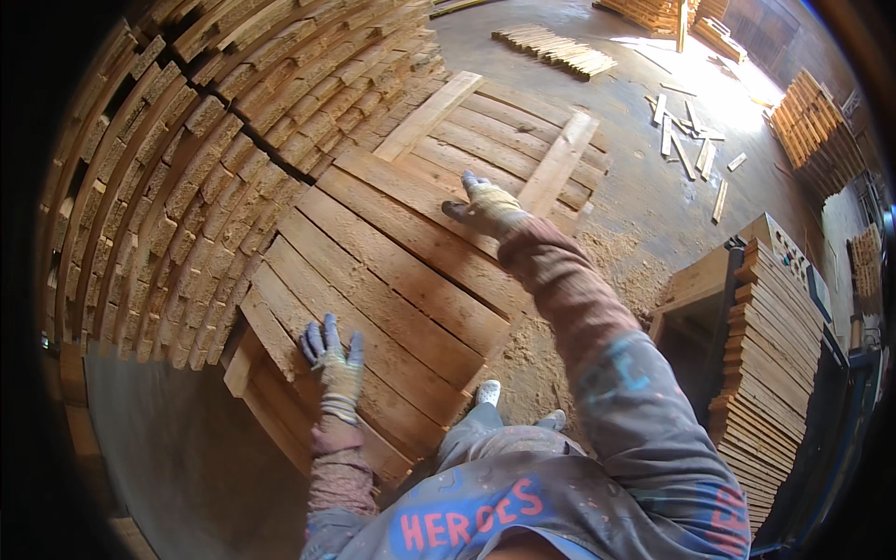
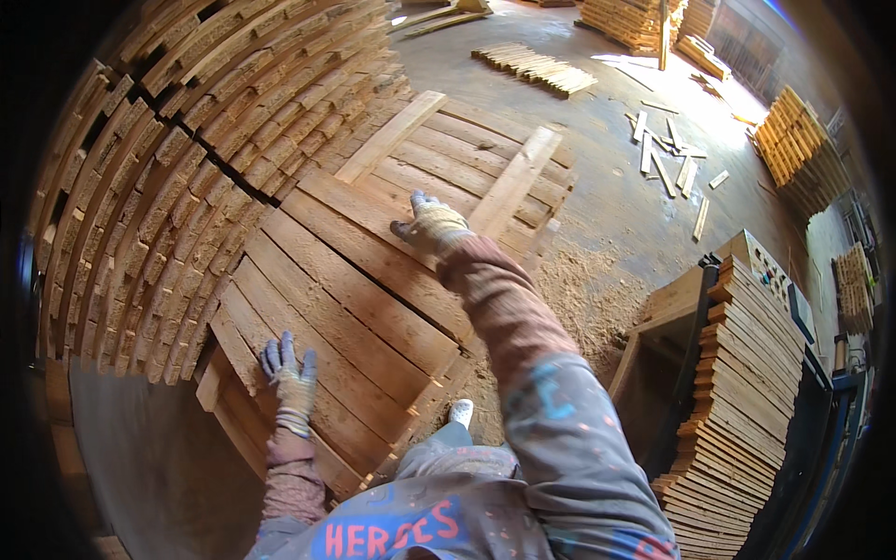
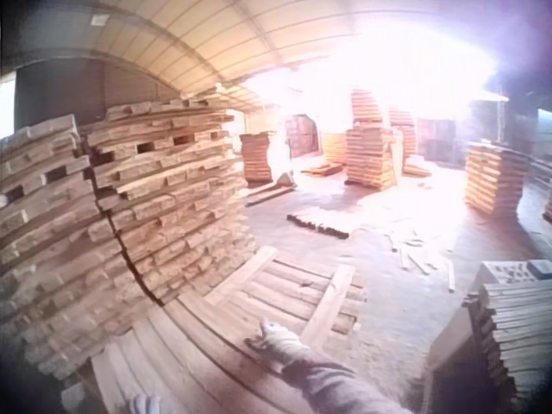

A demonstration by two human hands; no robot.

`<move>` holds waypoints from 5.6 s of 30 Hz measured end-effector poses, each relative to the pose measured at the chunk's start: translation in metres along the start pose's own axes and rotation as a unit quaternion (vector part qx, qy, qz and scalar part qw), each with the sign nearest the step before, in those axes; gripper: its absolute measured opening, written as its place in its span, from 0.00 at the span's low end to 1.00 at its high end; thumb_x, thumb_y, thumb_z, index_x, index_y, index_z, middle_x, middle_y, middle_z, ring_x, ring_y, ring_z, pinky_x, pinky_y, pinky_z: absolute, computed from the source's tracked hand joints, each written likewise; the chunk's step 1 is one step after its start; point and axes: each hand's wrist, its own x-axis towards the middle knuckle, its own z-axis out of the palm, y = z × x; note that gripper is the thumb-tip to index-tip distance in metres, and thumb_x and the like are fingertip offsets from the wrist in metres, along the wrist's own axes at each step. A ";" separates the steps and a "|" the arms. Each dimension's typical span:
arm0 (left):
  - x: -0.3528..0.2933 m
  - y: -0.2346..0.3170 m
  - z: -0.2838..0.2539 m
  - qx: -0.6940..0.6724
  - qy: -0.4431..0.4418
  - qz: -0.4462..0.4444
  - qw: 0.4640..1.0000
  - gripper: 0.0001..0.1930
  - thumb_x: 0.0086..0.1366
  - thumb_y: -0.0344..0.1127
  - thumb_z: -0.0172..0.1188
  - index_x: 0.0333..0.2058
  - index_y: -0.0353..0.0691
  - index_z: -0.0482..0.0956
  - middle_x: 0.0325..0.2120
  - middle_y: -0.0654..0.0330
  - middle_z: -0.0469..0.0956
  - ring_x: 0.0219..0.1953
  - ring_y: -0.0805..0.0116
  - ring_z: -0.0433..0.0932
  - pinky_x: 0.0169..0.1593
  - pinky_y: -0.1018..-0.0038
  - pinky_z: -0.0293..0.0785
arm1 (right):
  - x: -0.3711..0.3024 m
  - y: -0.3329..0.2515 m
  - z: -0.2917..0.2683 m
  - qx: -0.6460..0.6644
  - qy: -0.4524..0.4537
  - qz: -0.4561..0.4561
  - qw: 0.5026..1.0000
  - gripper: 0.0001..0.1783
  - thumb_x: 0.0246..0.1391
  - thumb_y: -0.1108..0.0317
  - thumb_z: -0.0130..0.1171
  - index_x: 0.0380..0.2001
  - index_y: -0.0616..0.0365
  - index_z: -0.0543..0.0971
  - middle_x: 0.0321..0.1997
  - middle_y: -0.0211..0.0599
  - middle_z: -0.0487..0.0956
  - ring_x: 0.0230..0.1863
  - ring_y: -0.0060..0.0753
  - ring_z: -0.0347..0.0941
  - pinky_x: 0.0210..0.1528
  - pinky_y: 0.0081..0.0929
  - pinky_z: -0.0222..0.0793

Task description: The person repeatedly picks up small wooden planks from a large stack and places them onto a conveyor belt. The person wears gloves and handles the planks by hand, moving them in batches and individually throughout the clip.

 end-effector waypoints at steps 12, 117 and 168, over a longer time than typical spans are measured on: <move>0.060 0.035 -0.041 -0.054 0.021 0.152 0.987 0.31 0.68 0.37 0.65 0.67 0.35 0.68 0.67 0.44 0.66 0.70 0.42 0.59 0.71 0.53 0.58 | -0.126 0.085 -0.120 0.025 0.157 0.075 0.984 0.23 0.53 0.47 0.66 0.42 0.54 0.84 0.36 0.44 0.84 0.40 0.51 0.80 0.48 0.43 0.75; -0.058 -0.031 -0.048 -0.634 0.141 -0.295 0.701 0.19 0.70 0.41 0.67 0.52 0.33 0.79 0.45 0.56 0.82 0.45 0.65 0.81 0.53 0.71 0.79 | 0.020 0.005 0.079 0.122 -0.145 -0.098 0.977 0.25 0.60 0.46 0.64 0.47 0.57 0.82 0.39 0.43 0.84 0.43 0.34 0.79 0.49 0.35 0.74; 0.197 0.363 0.041 -0.303 -0.090 -0.292 0.903 0.63 0.56 0.74 0.64 0.77 0.58 0.32 0.64 0.30 0.66 0.67 0.34 0.67 0.65 0.51 0.71 | 0.100 0.105 -0.118 -0.034 -0.139 -0.147 0.979 0.60 0.48 0.38 0.71 0.76 0.53 0.54 0.67 0.72 0.65 0.65 0.66 0.69 0.65 0.52 0.69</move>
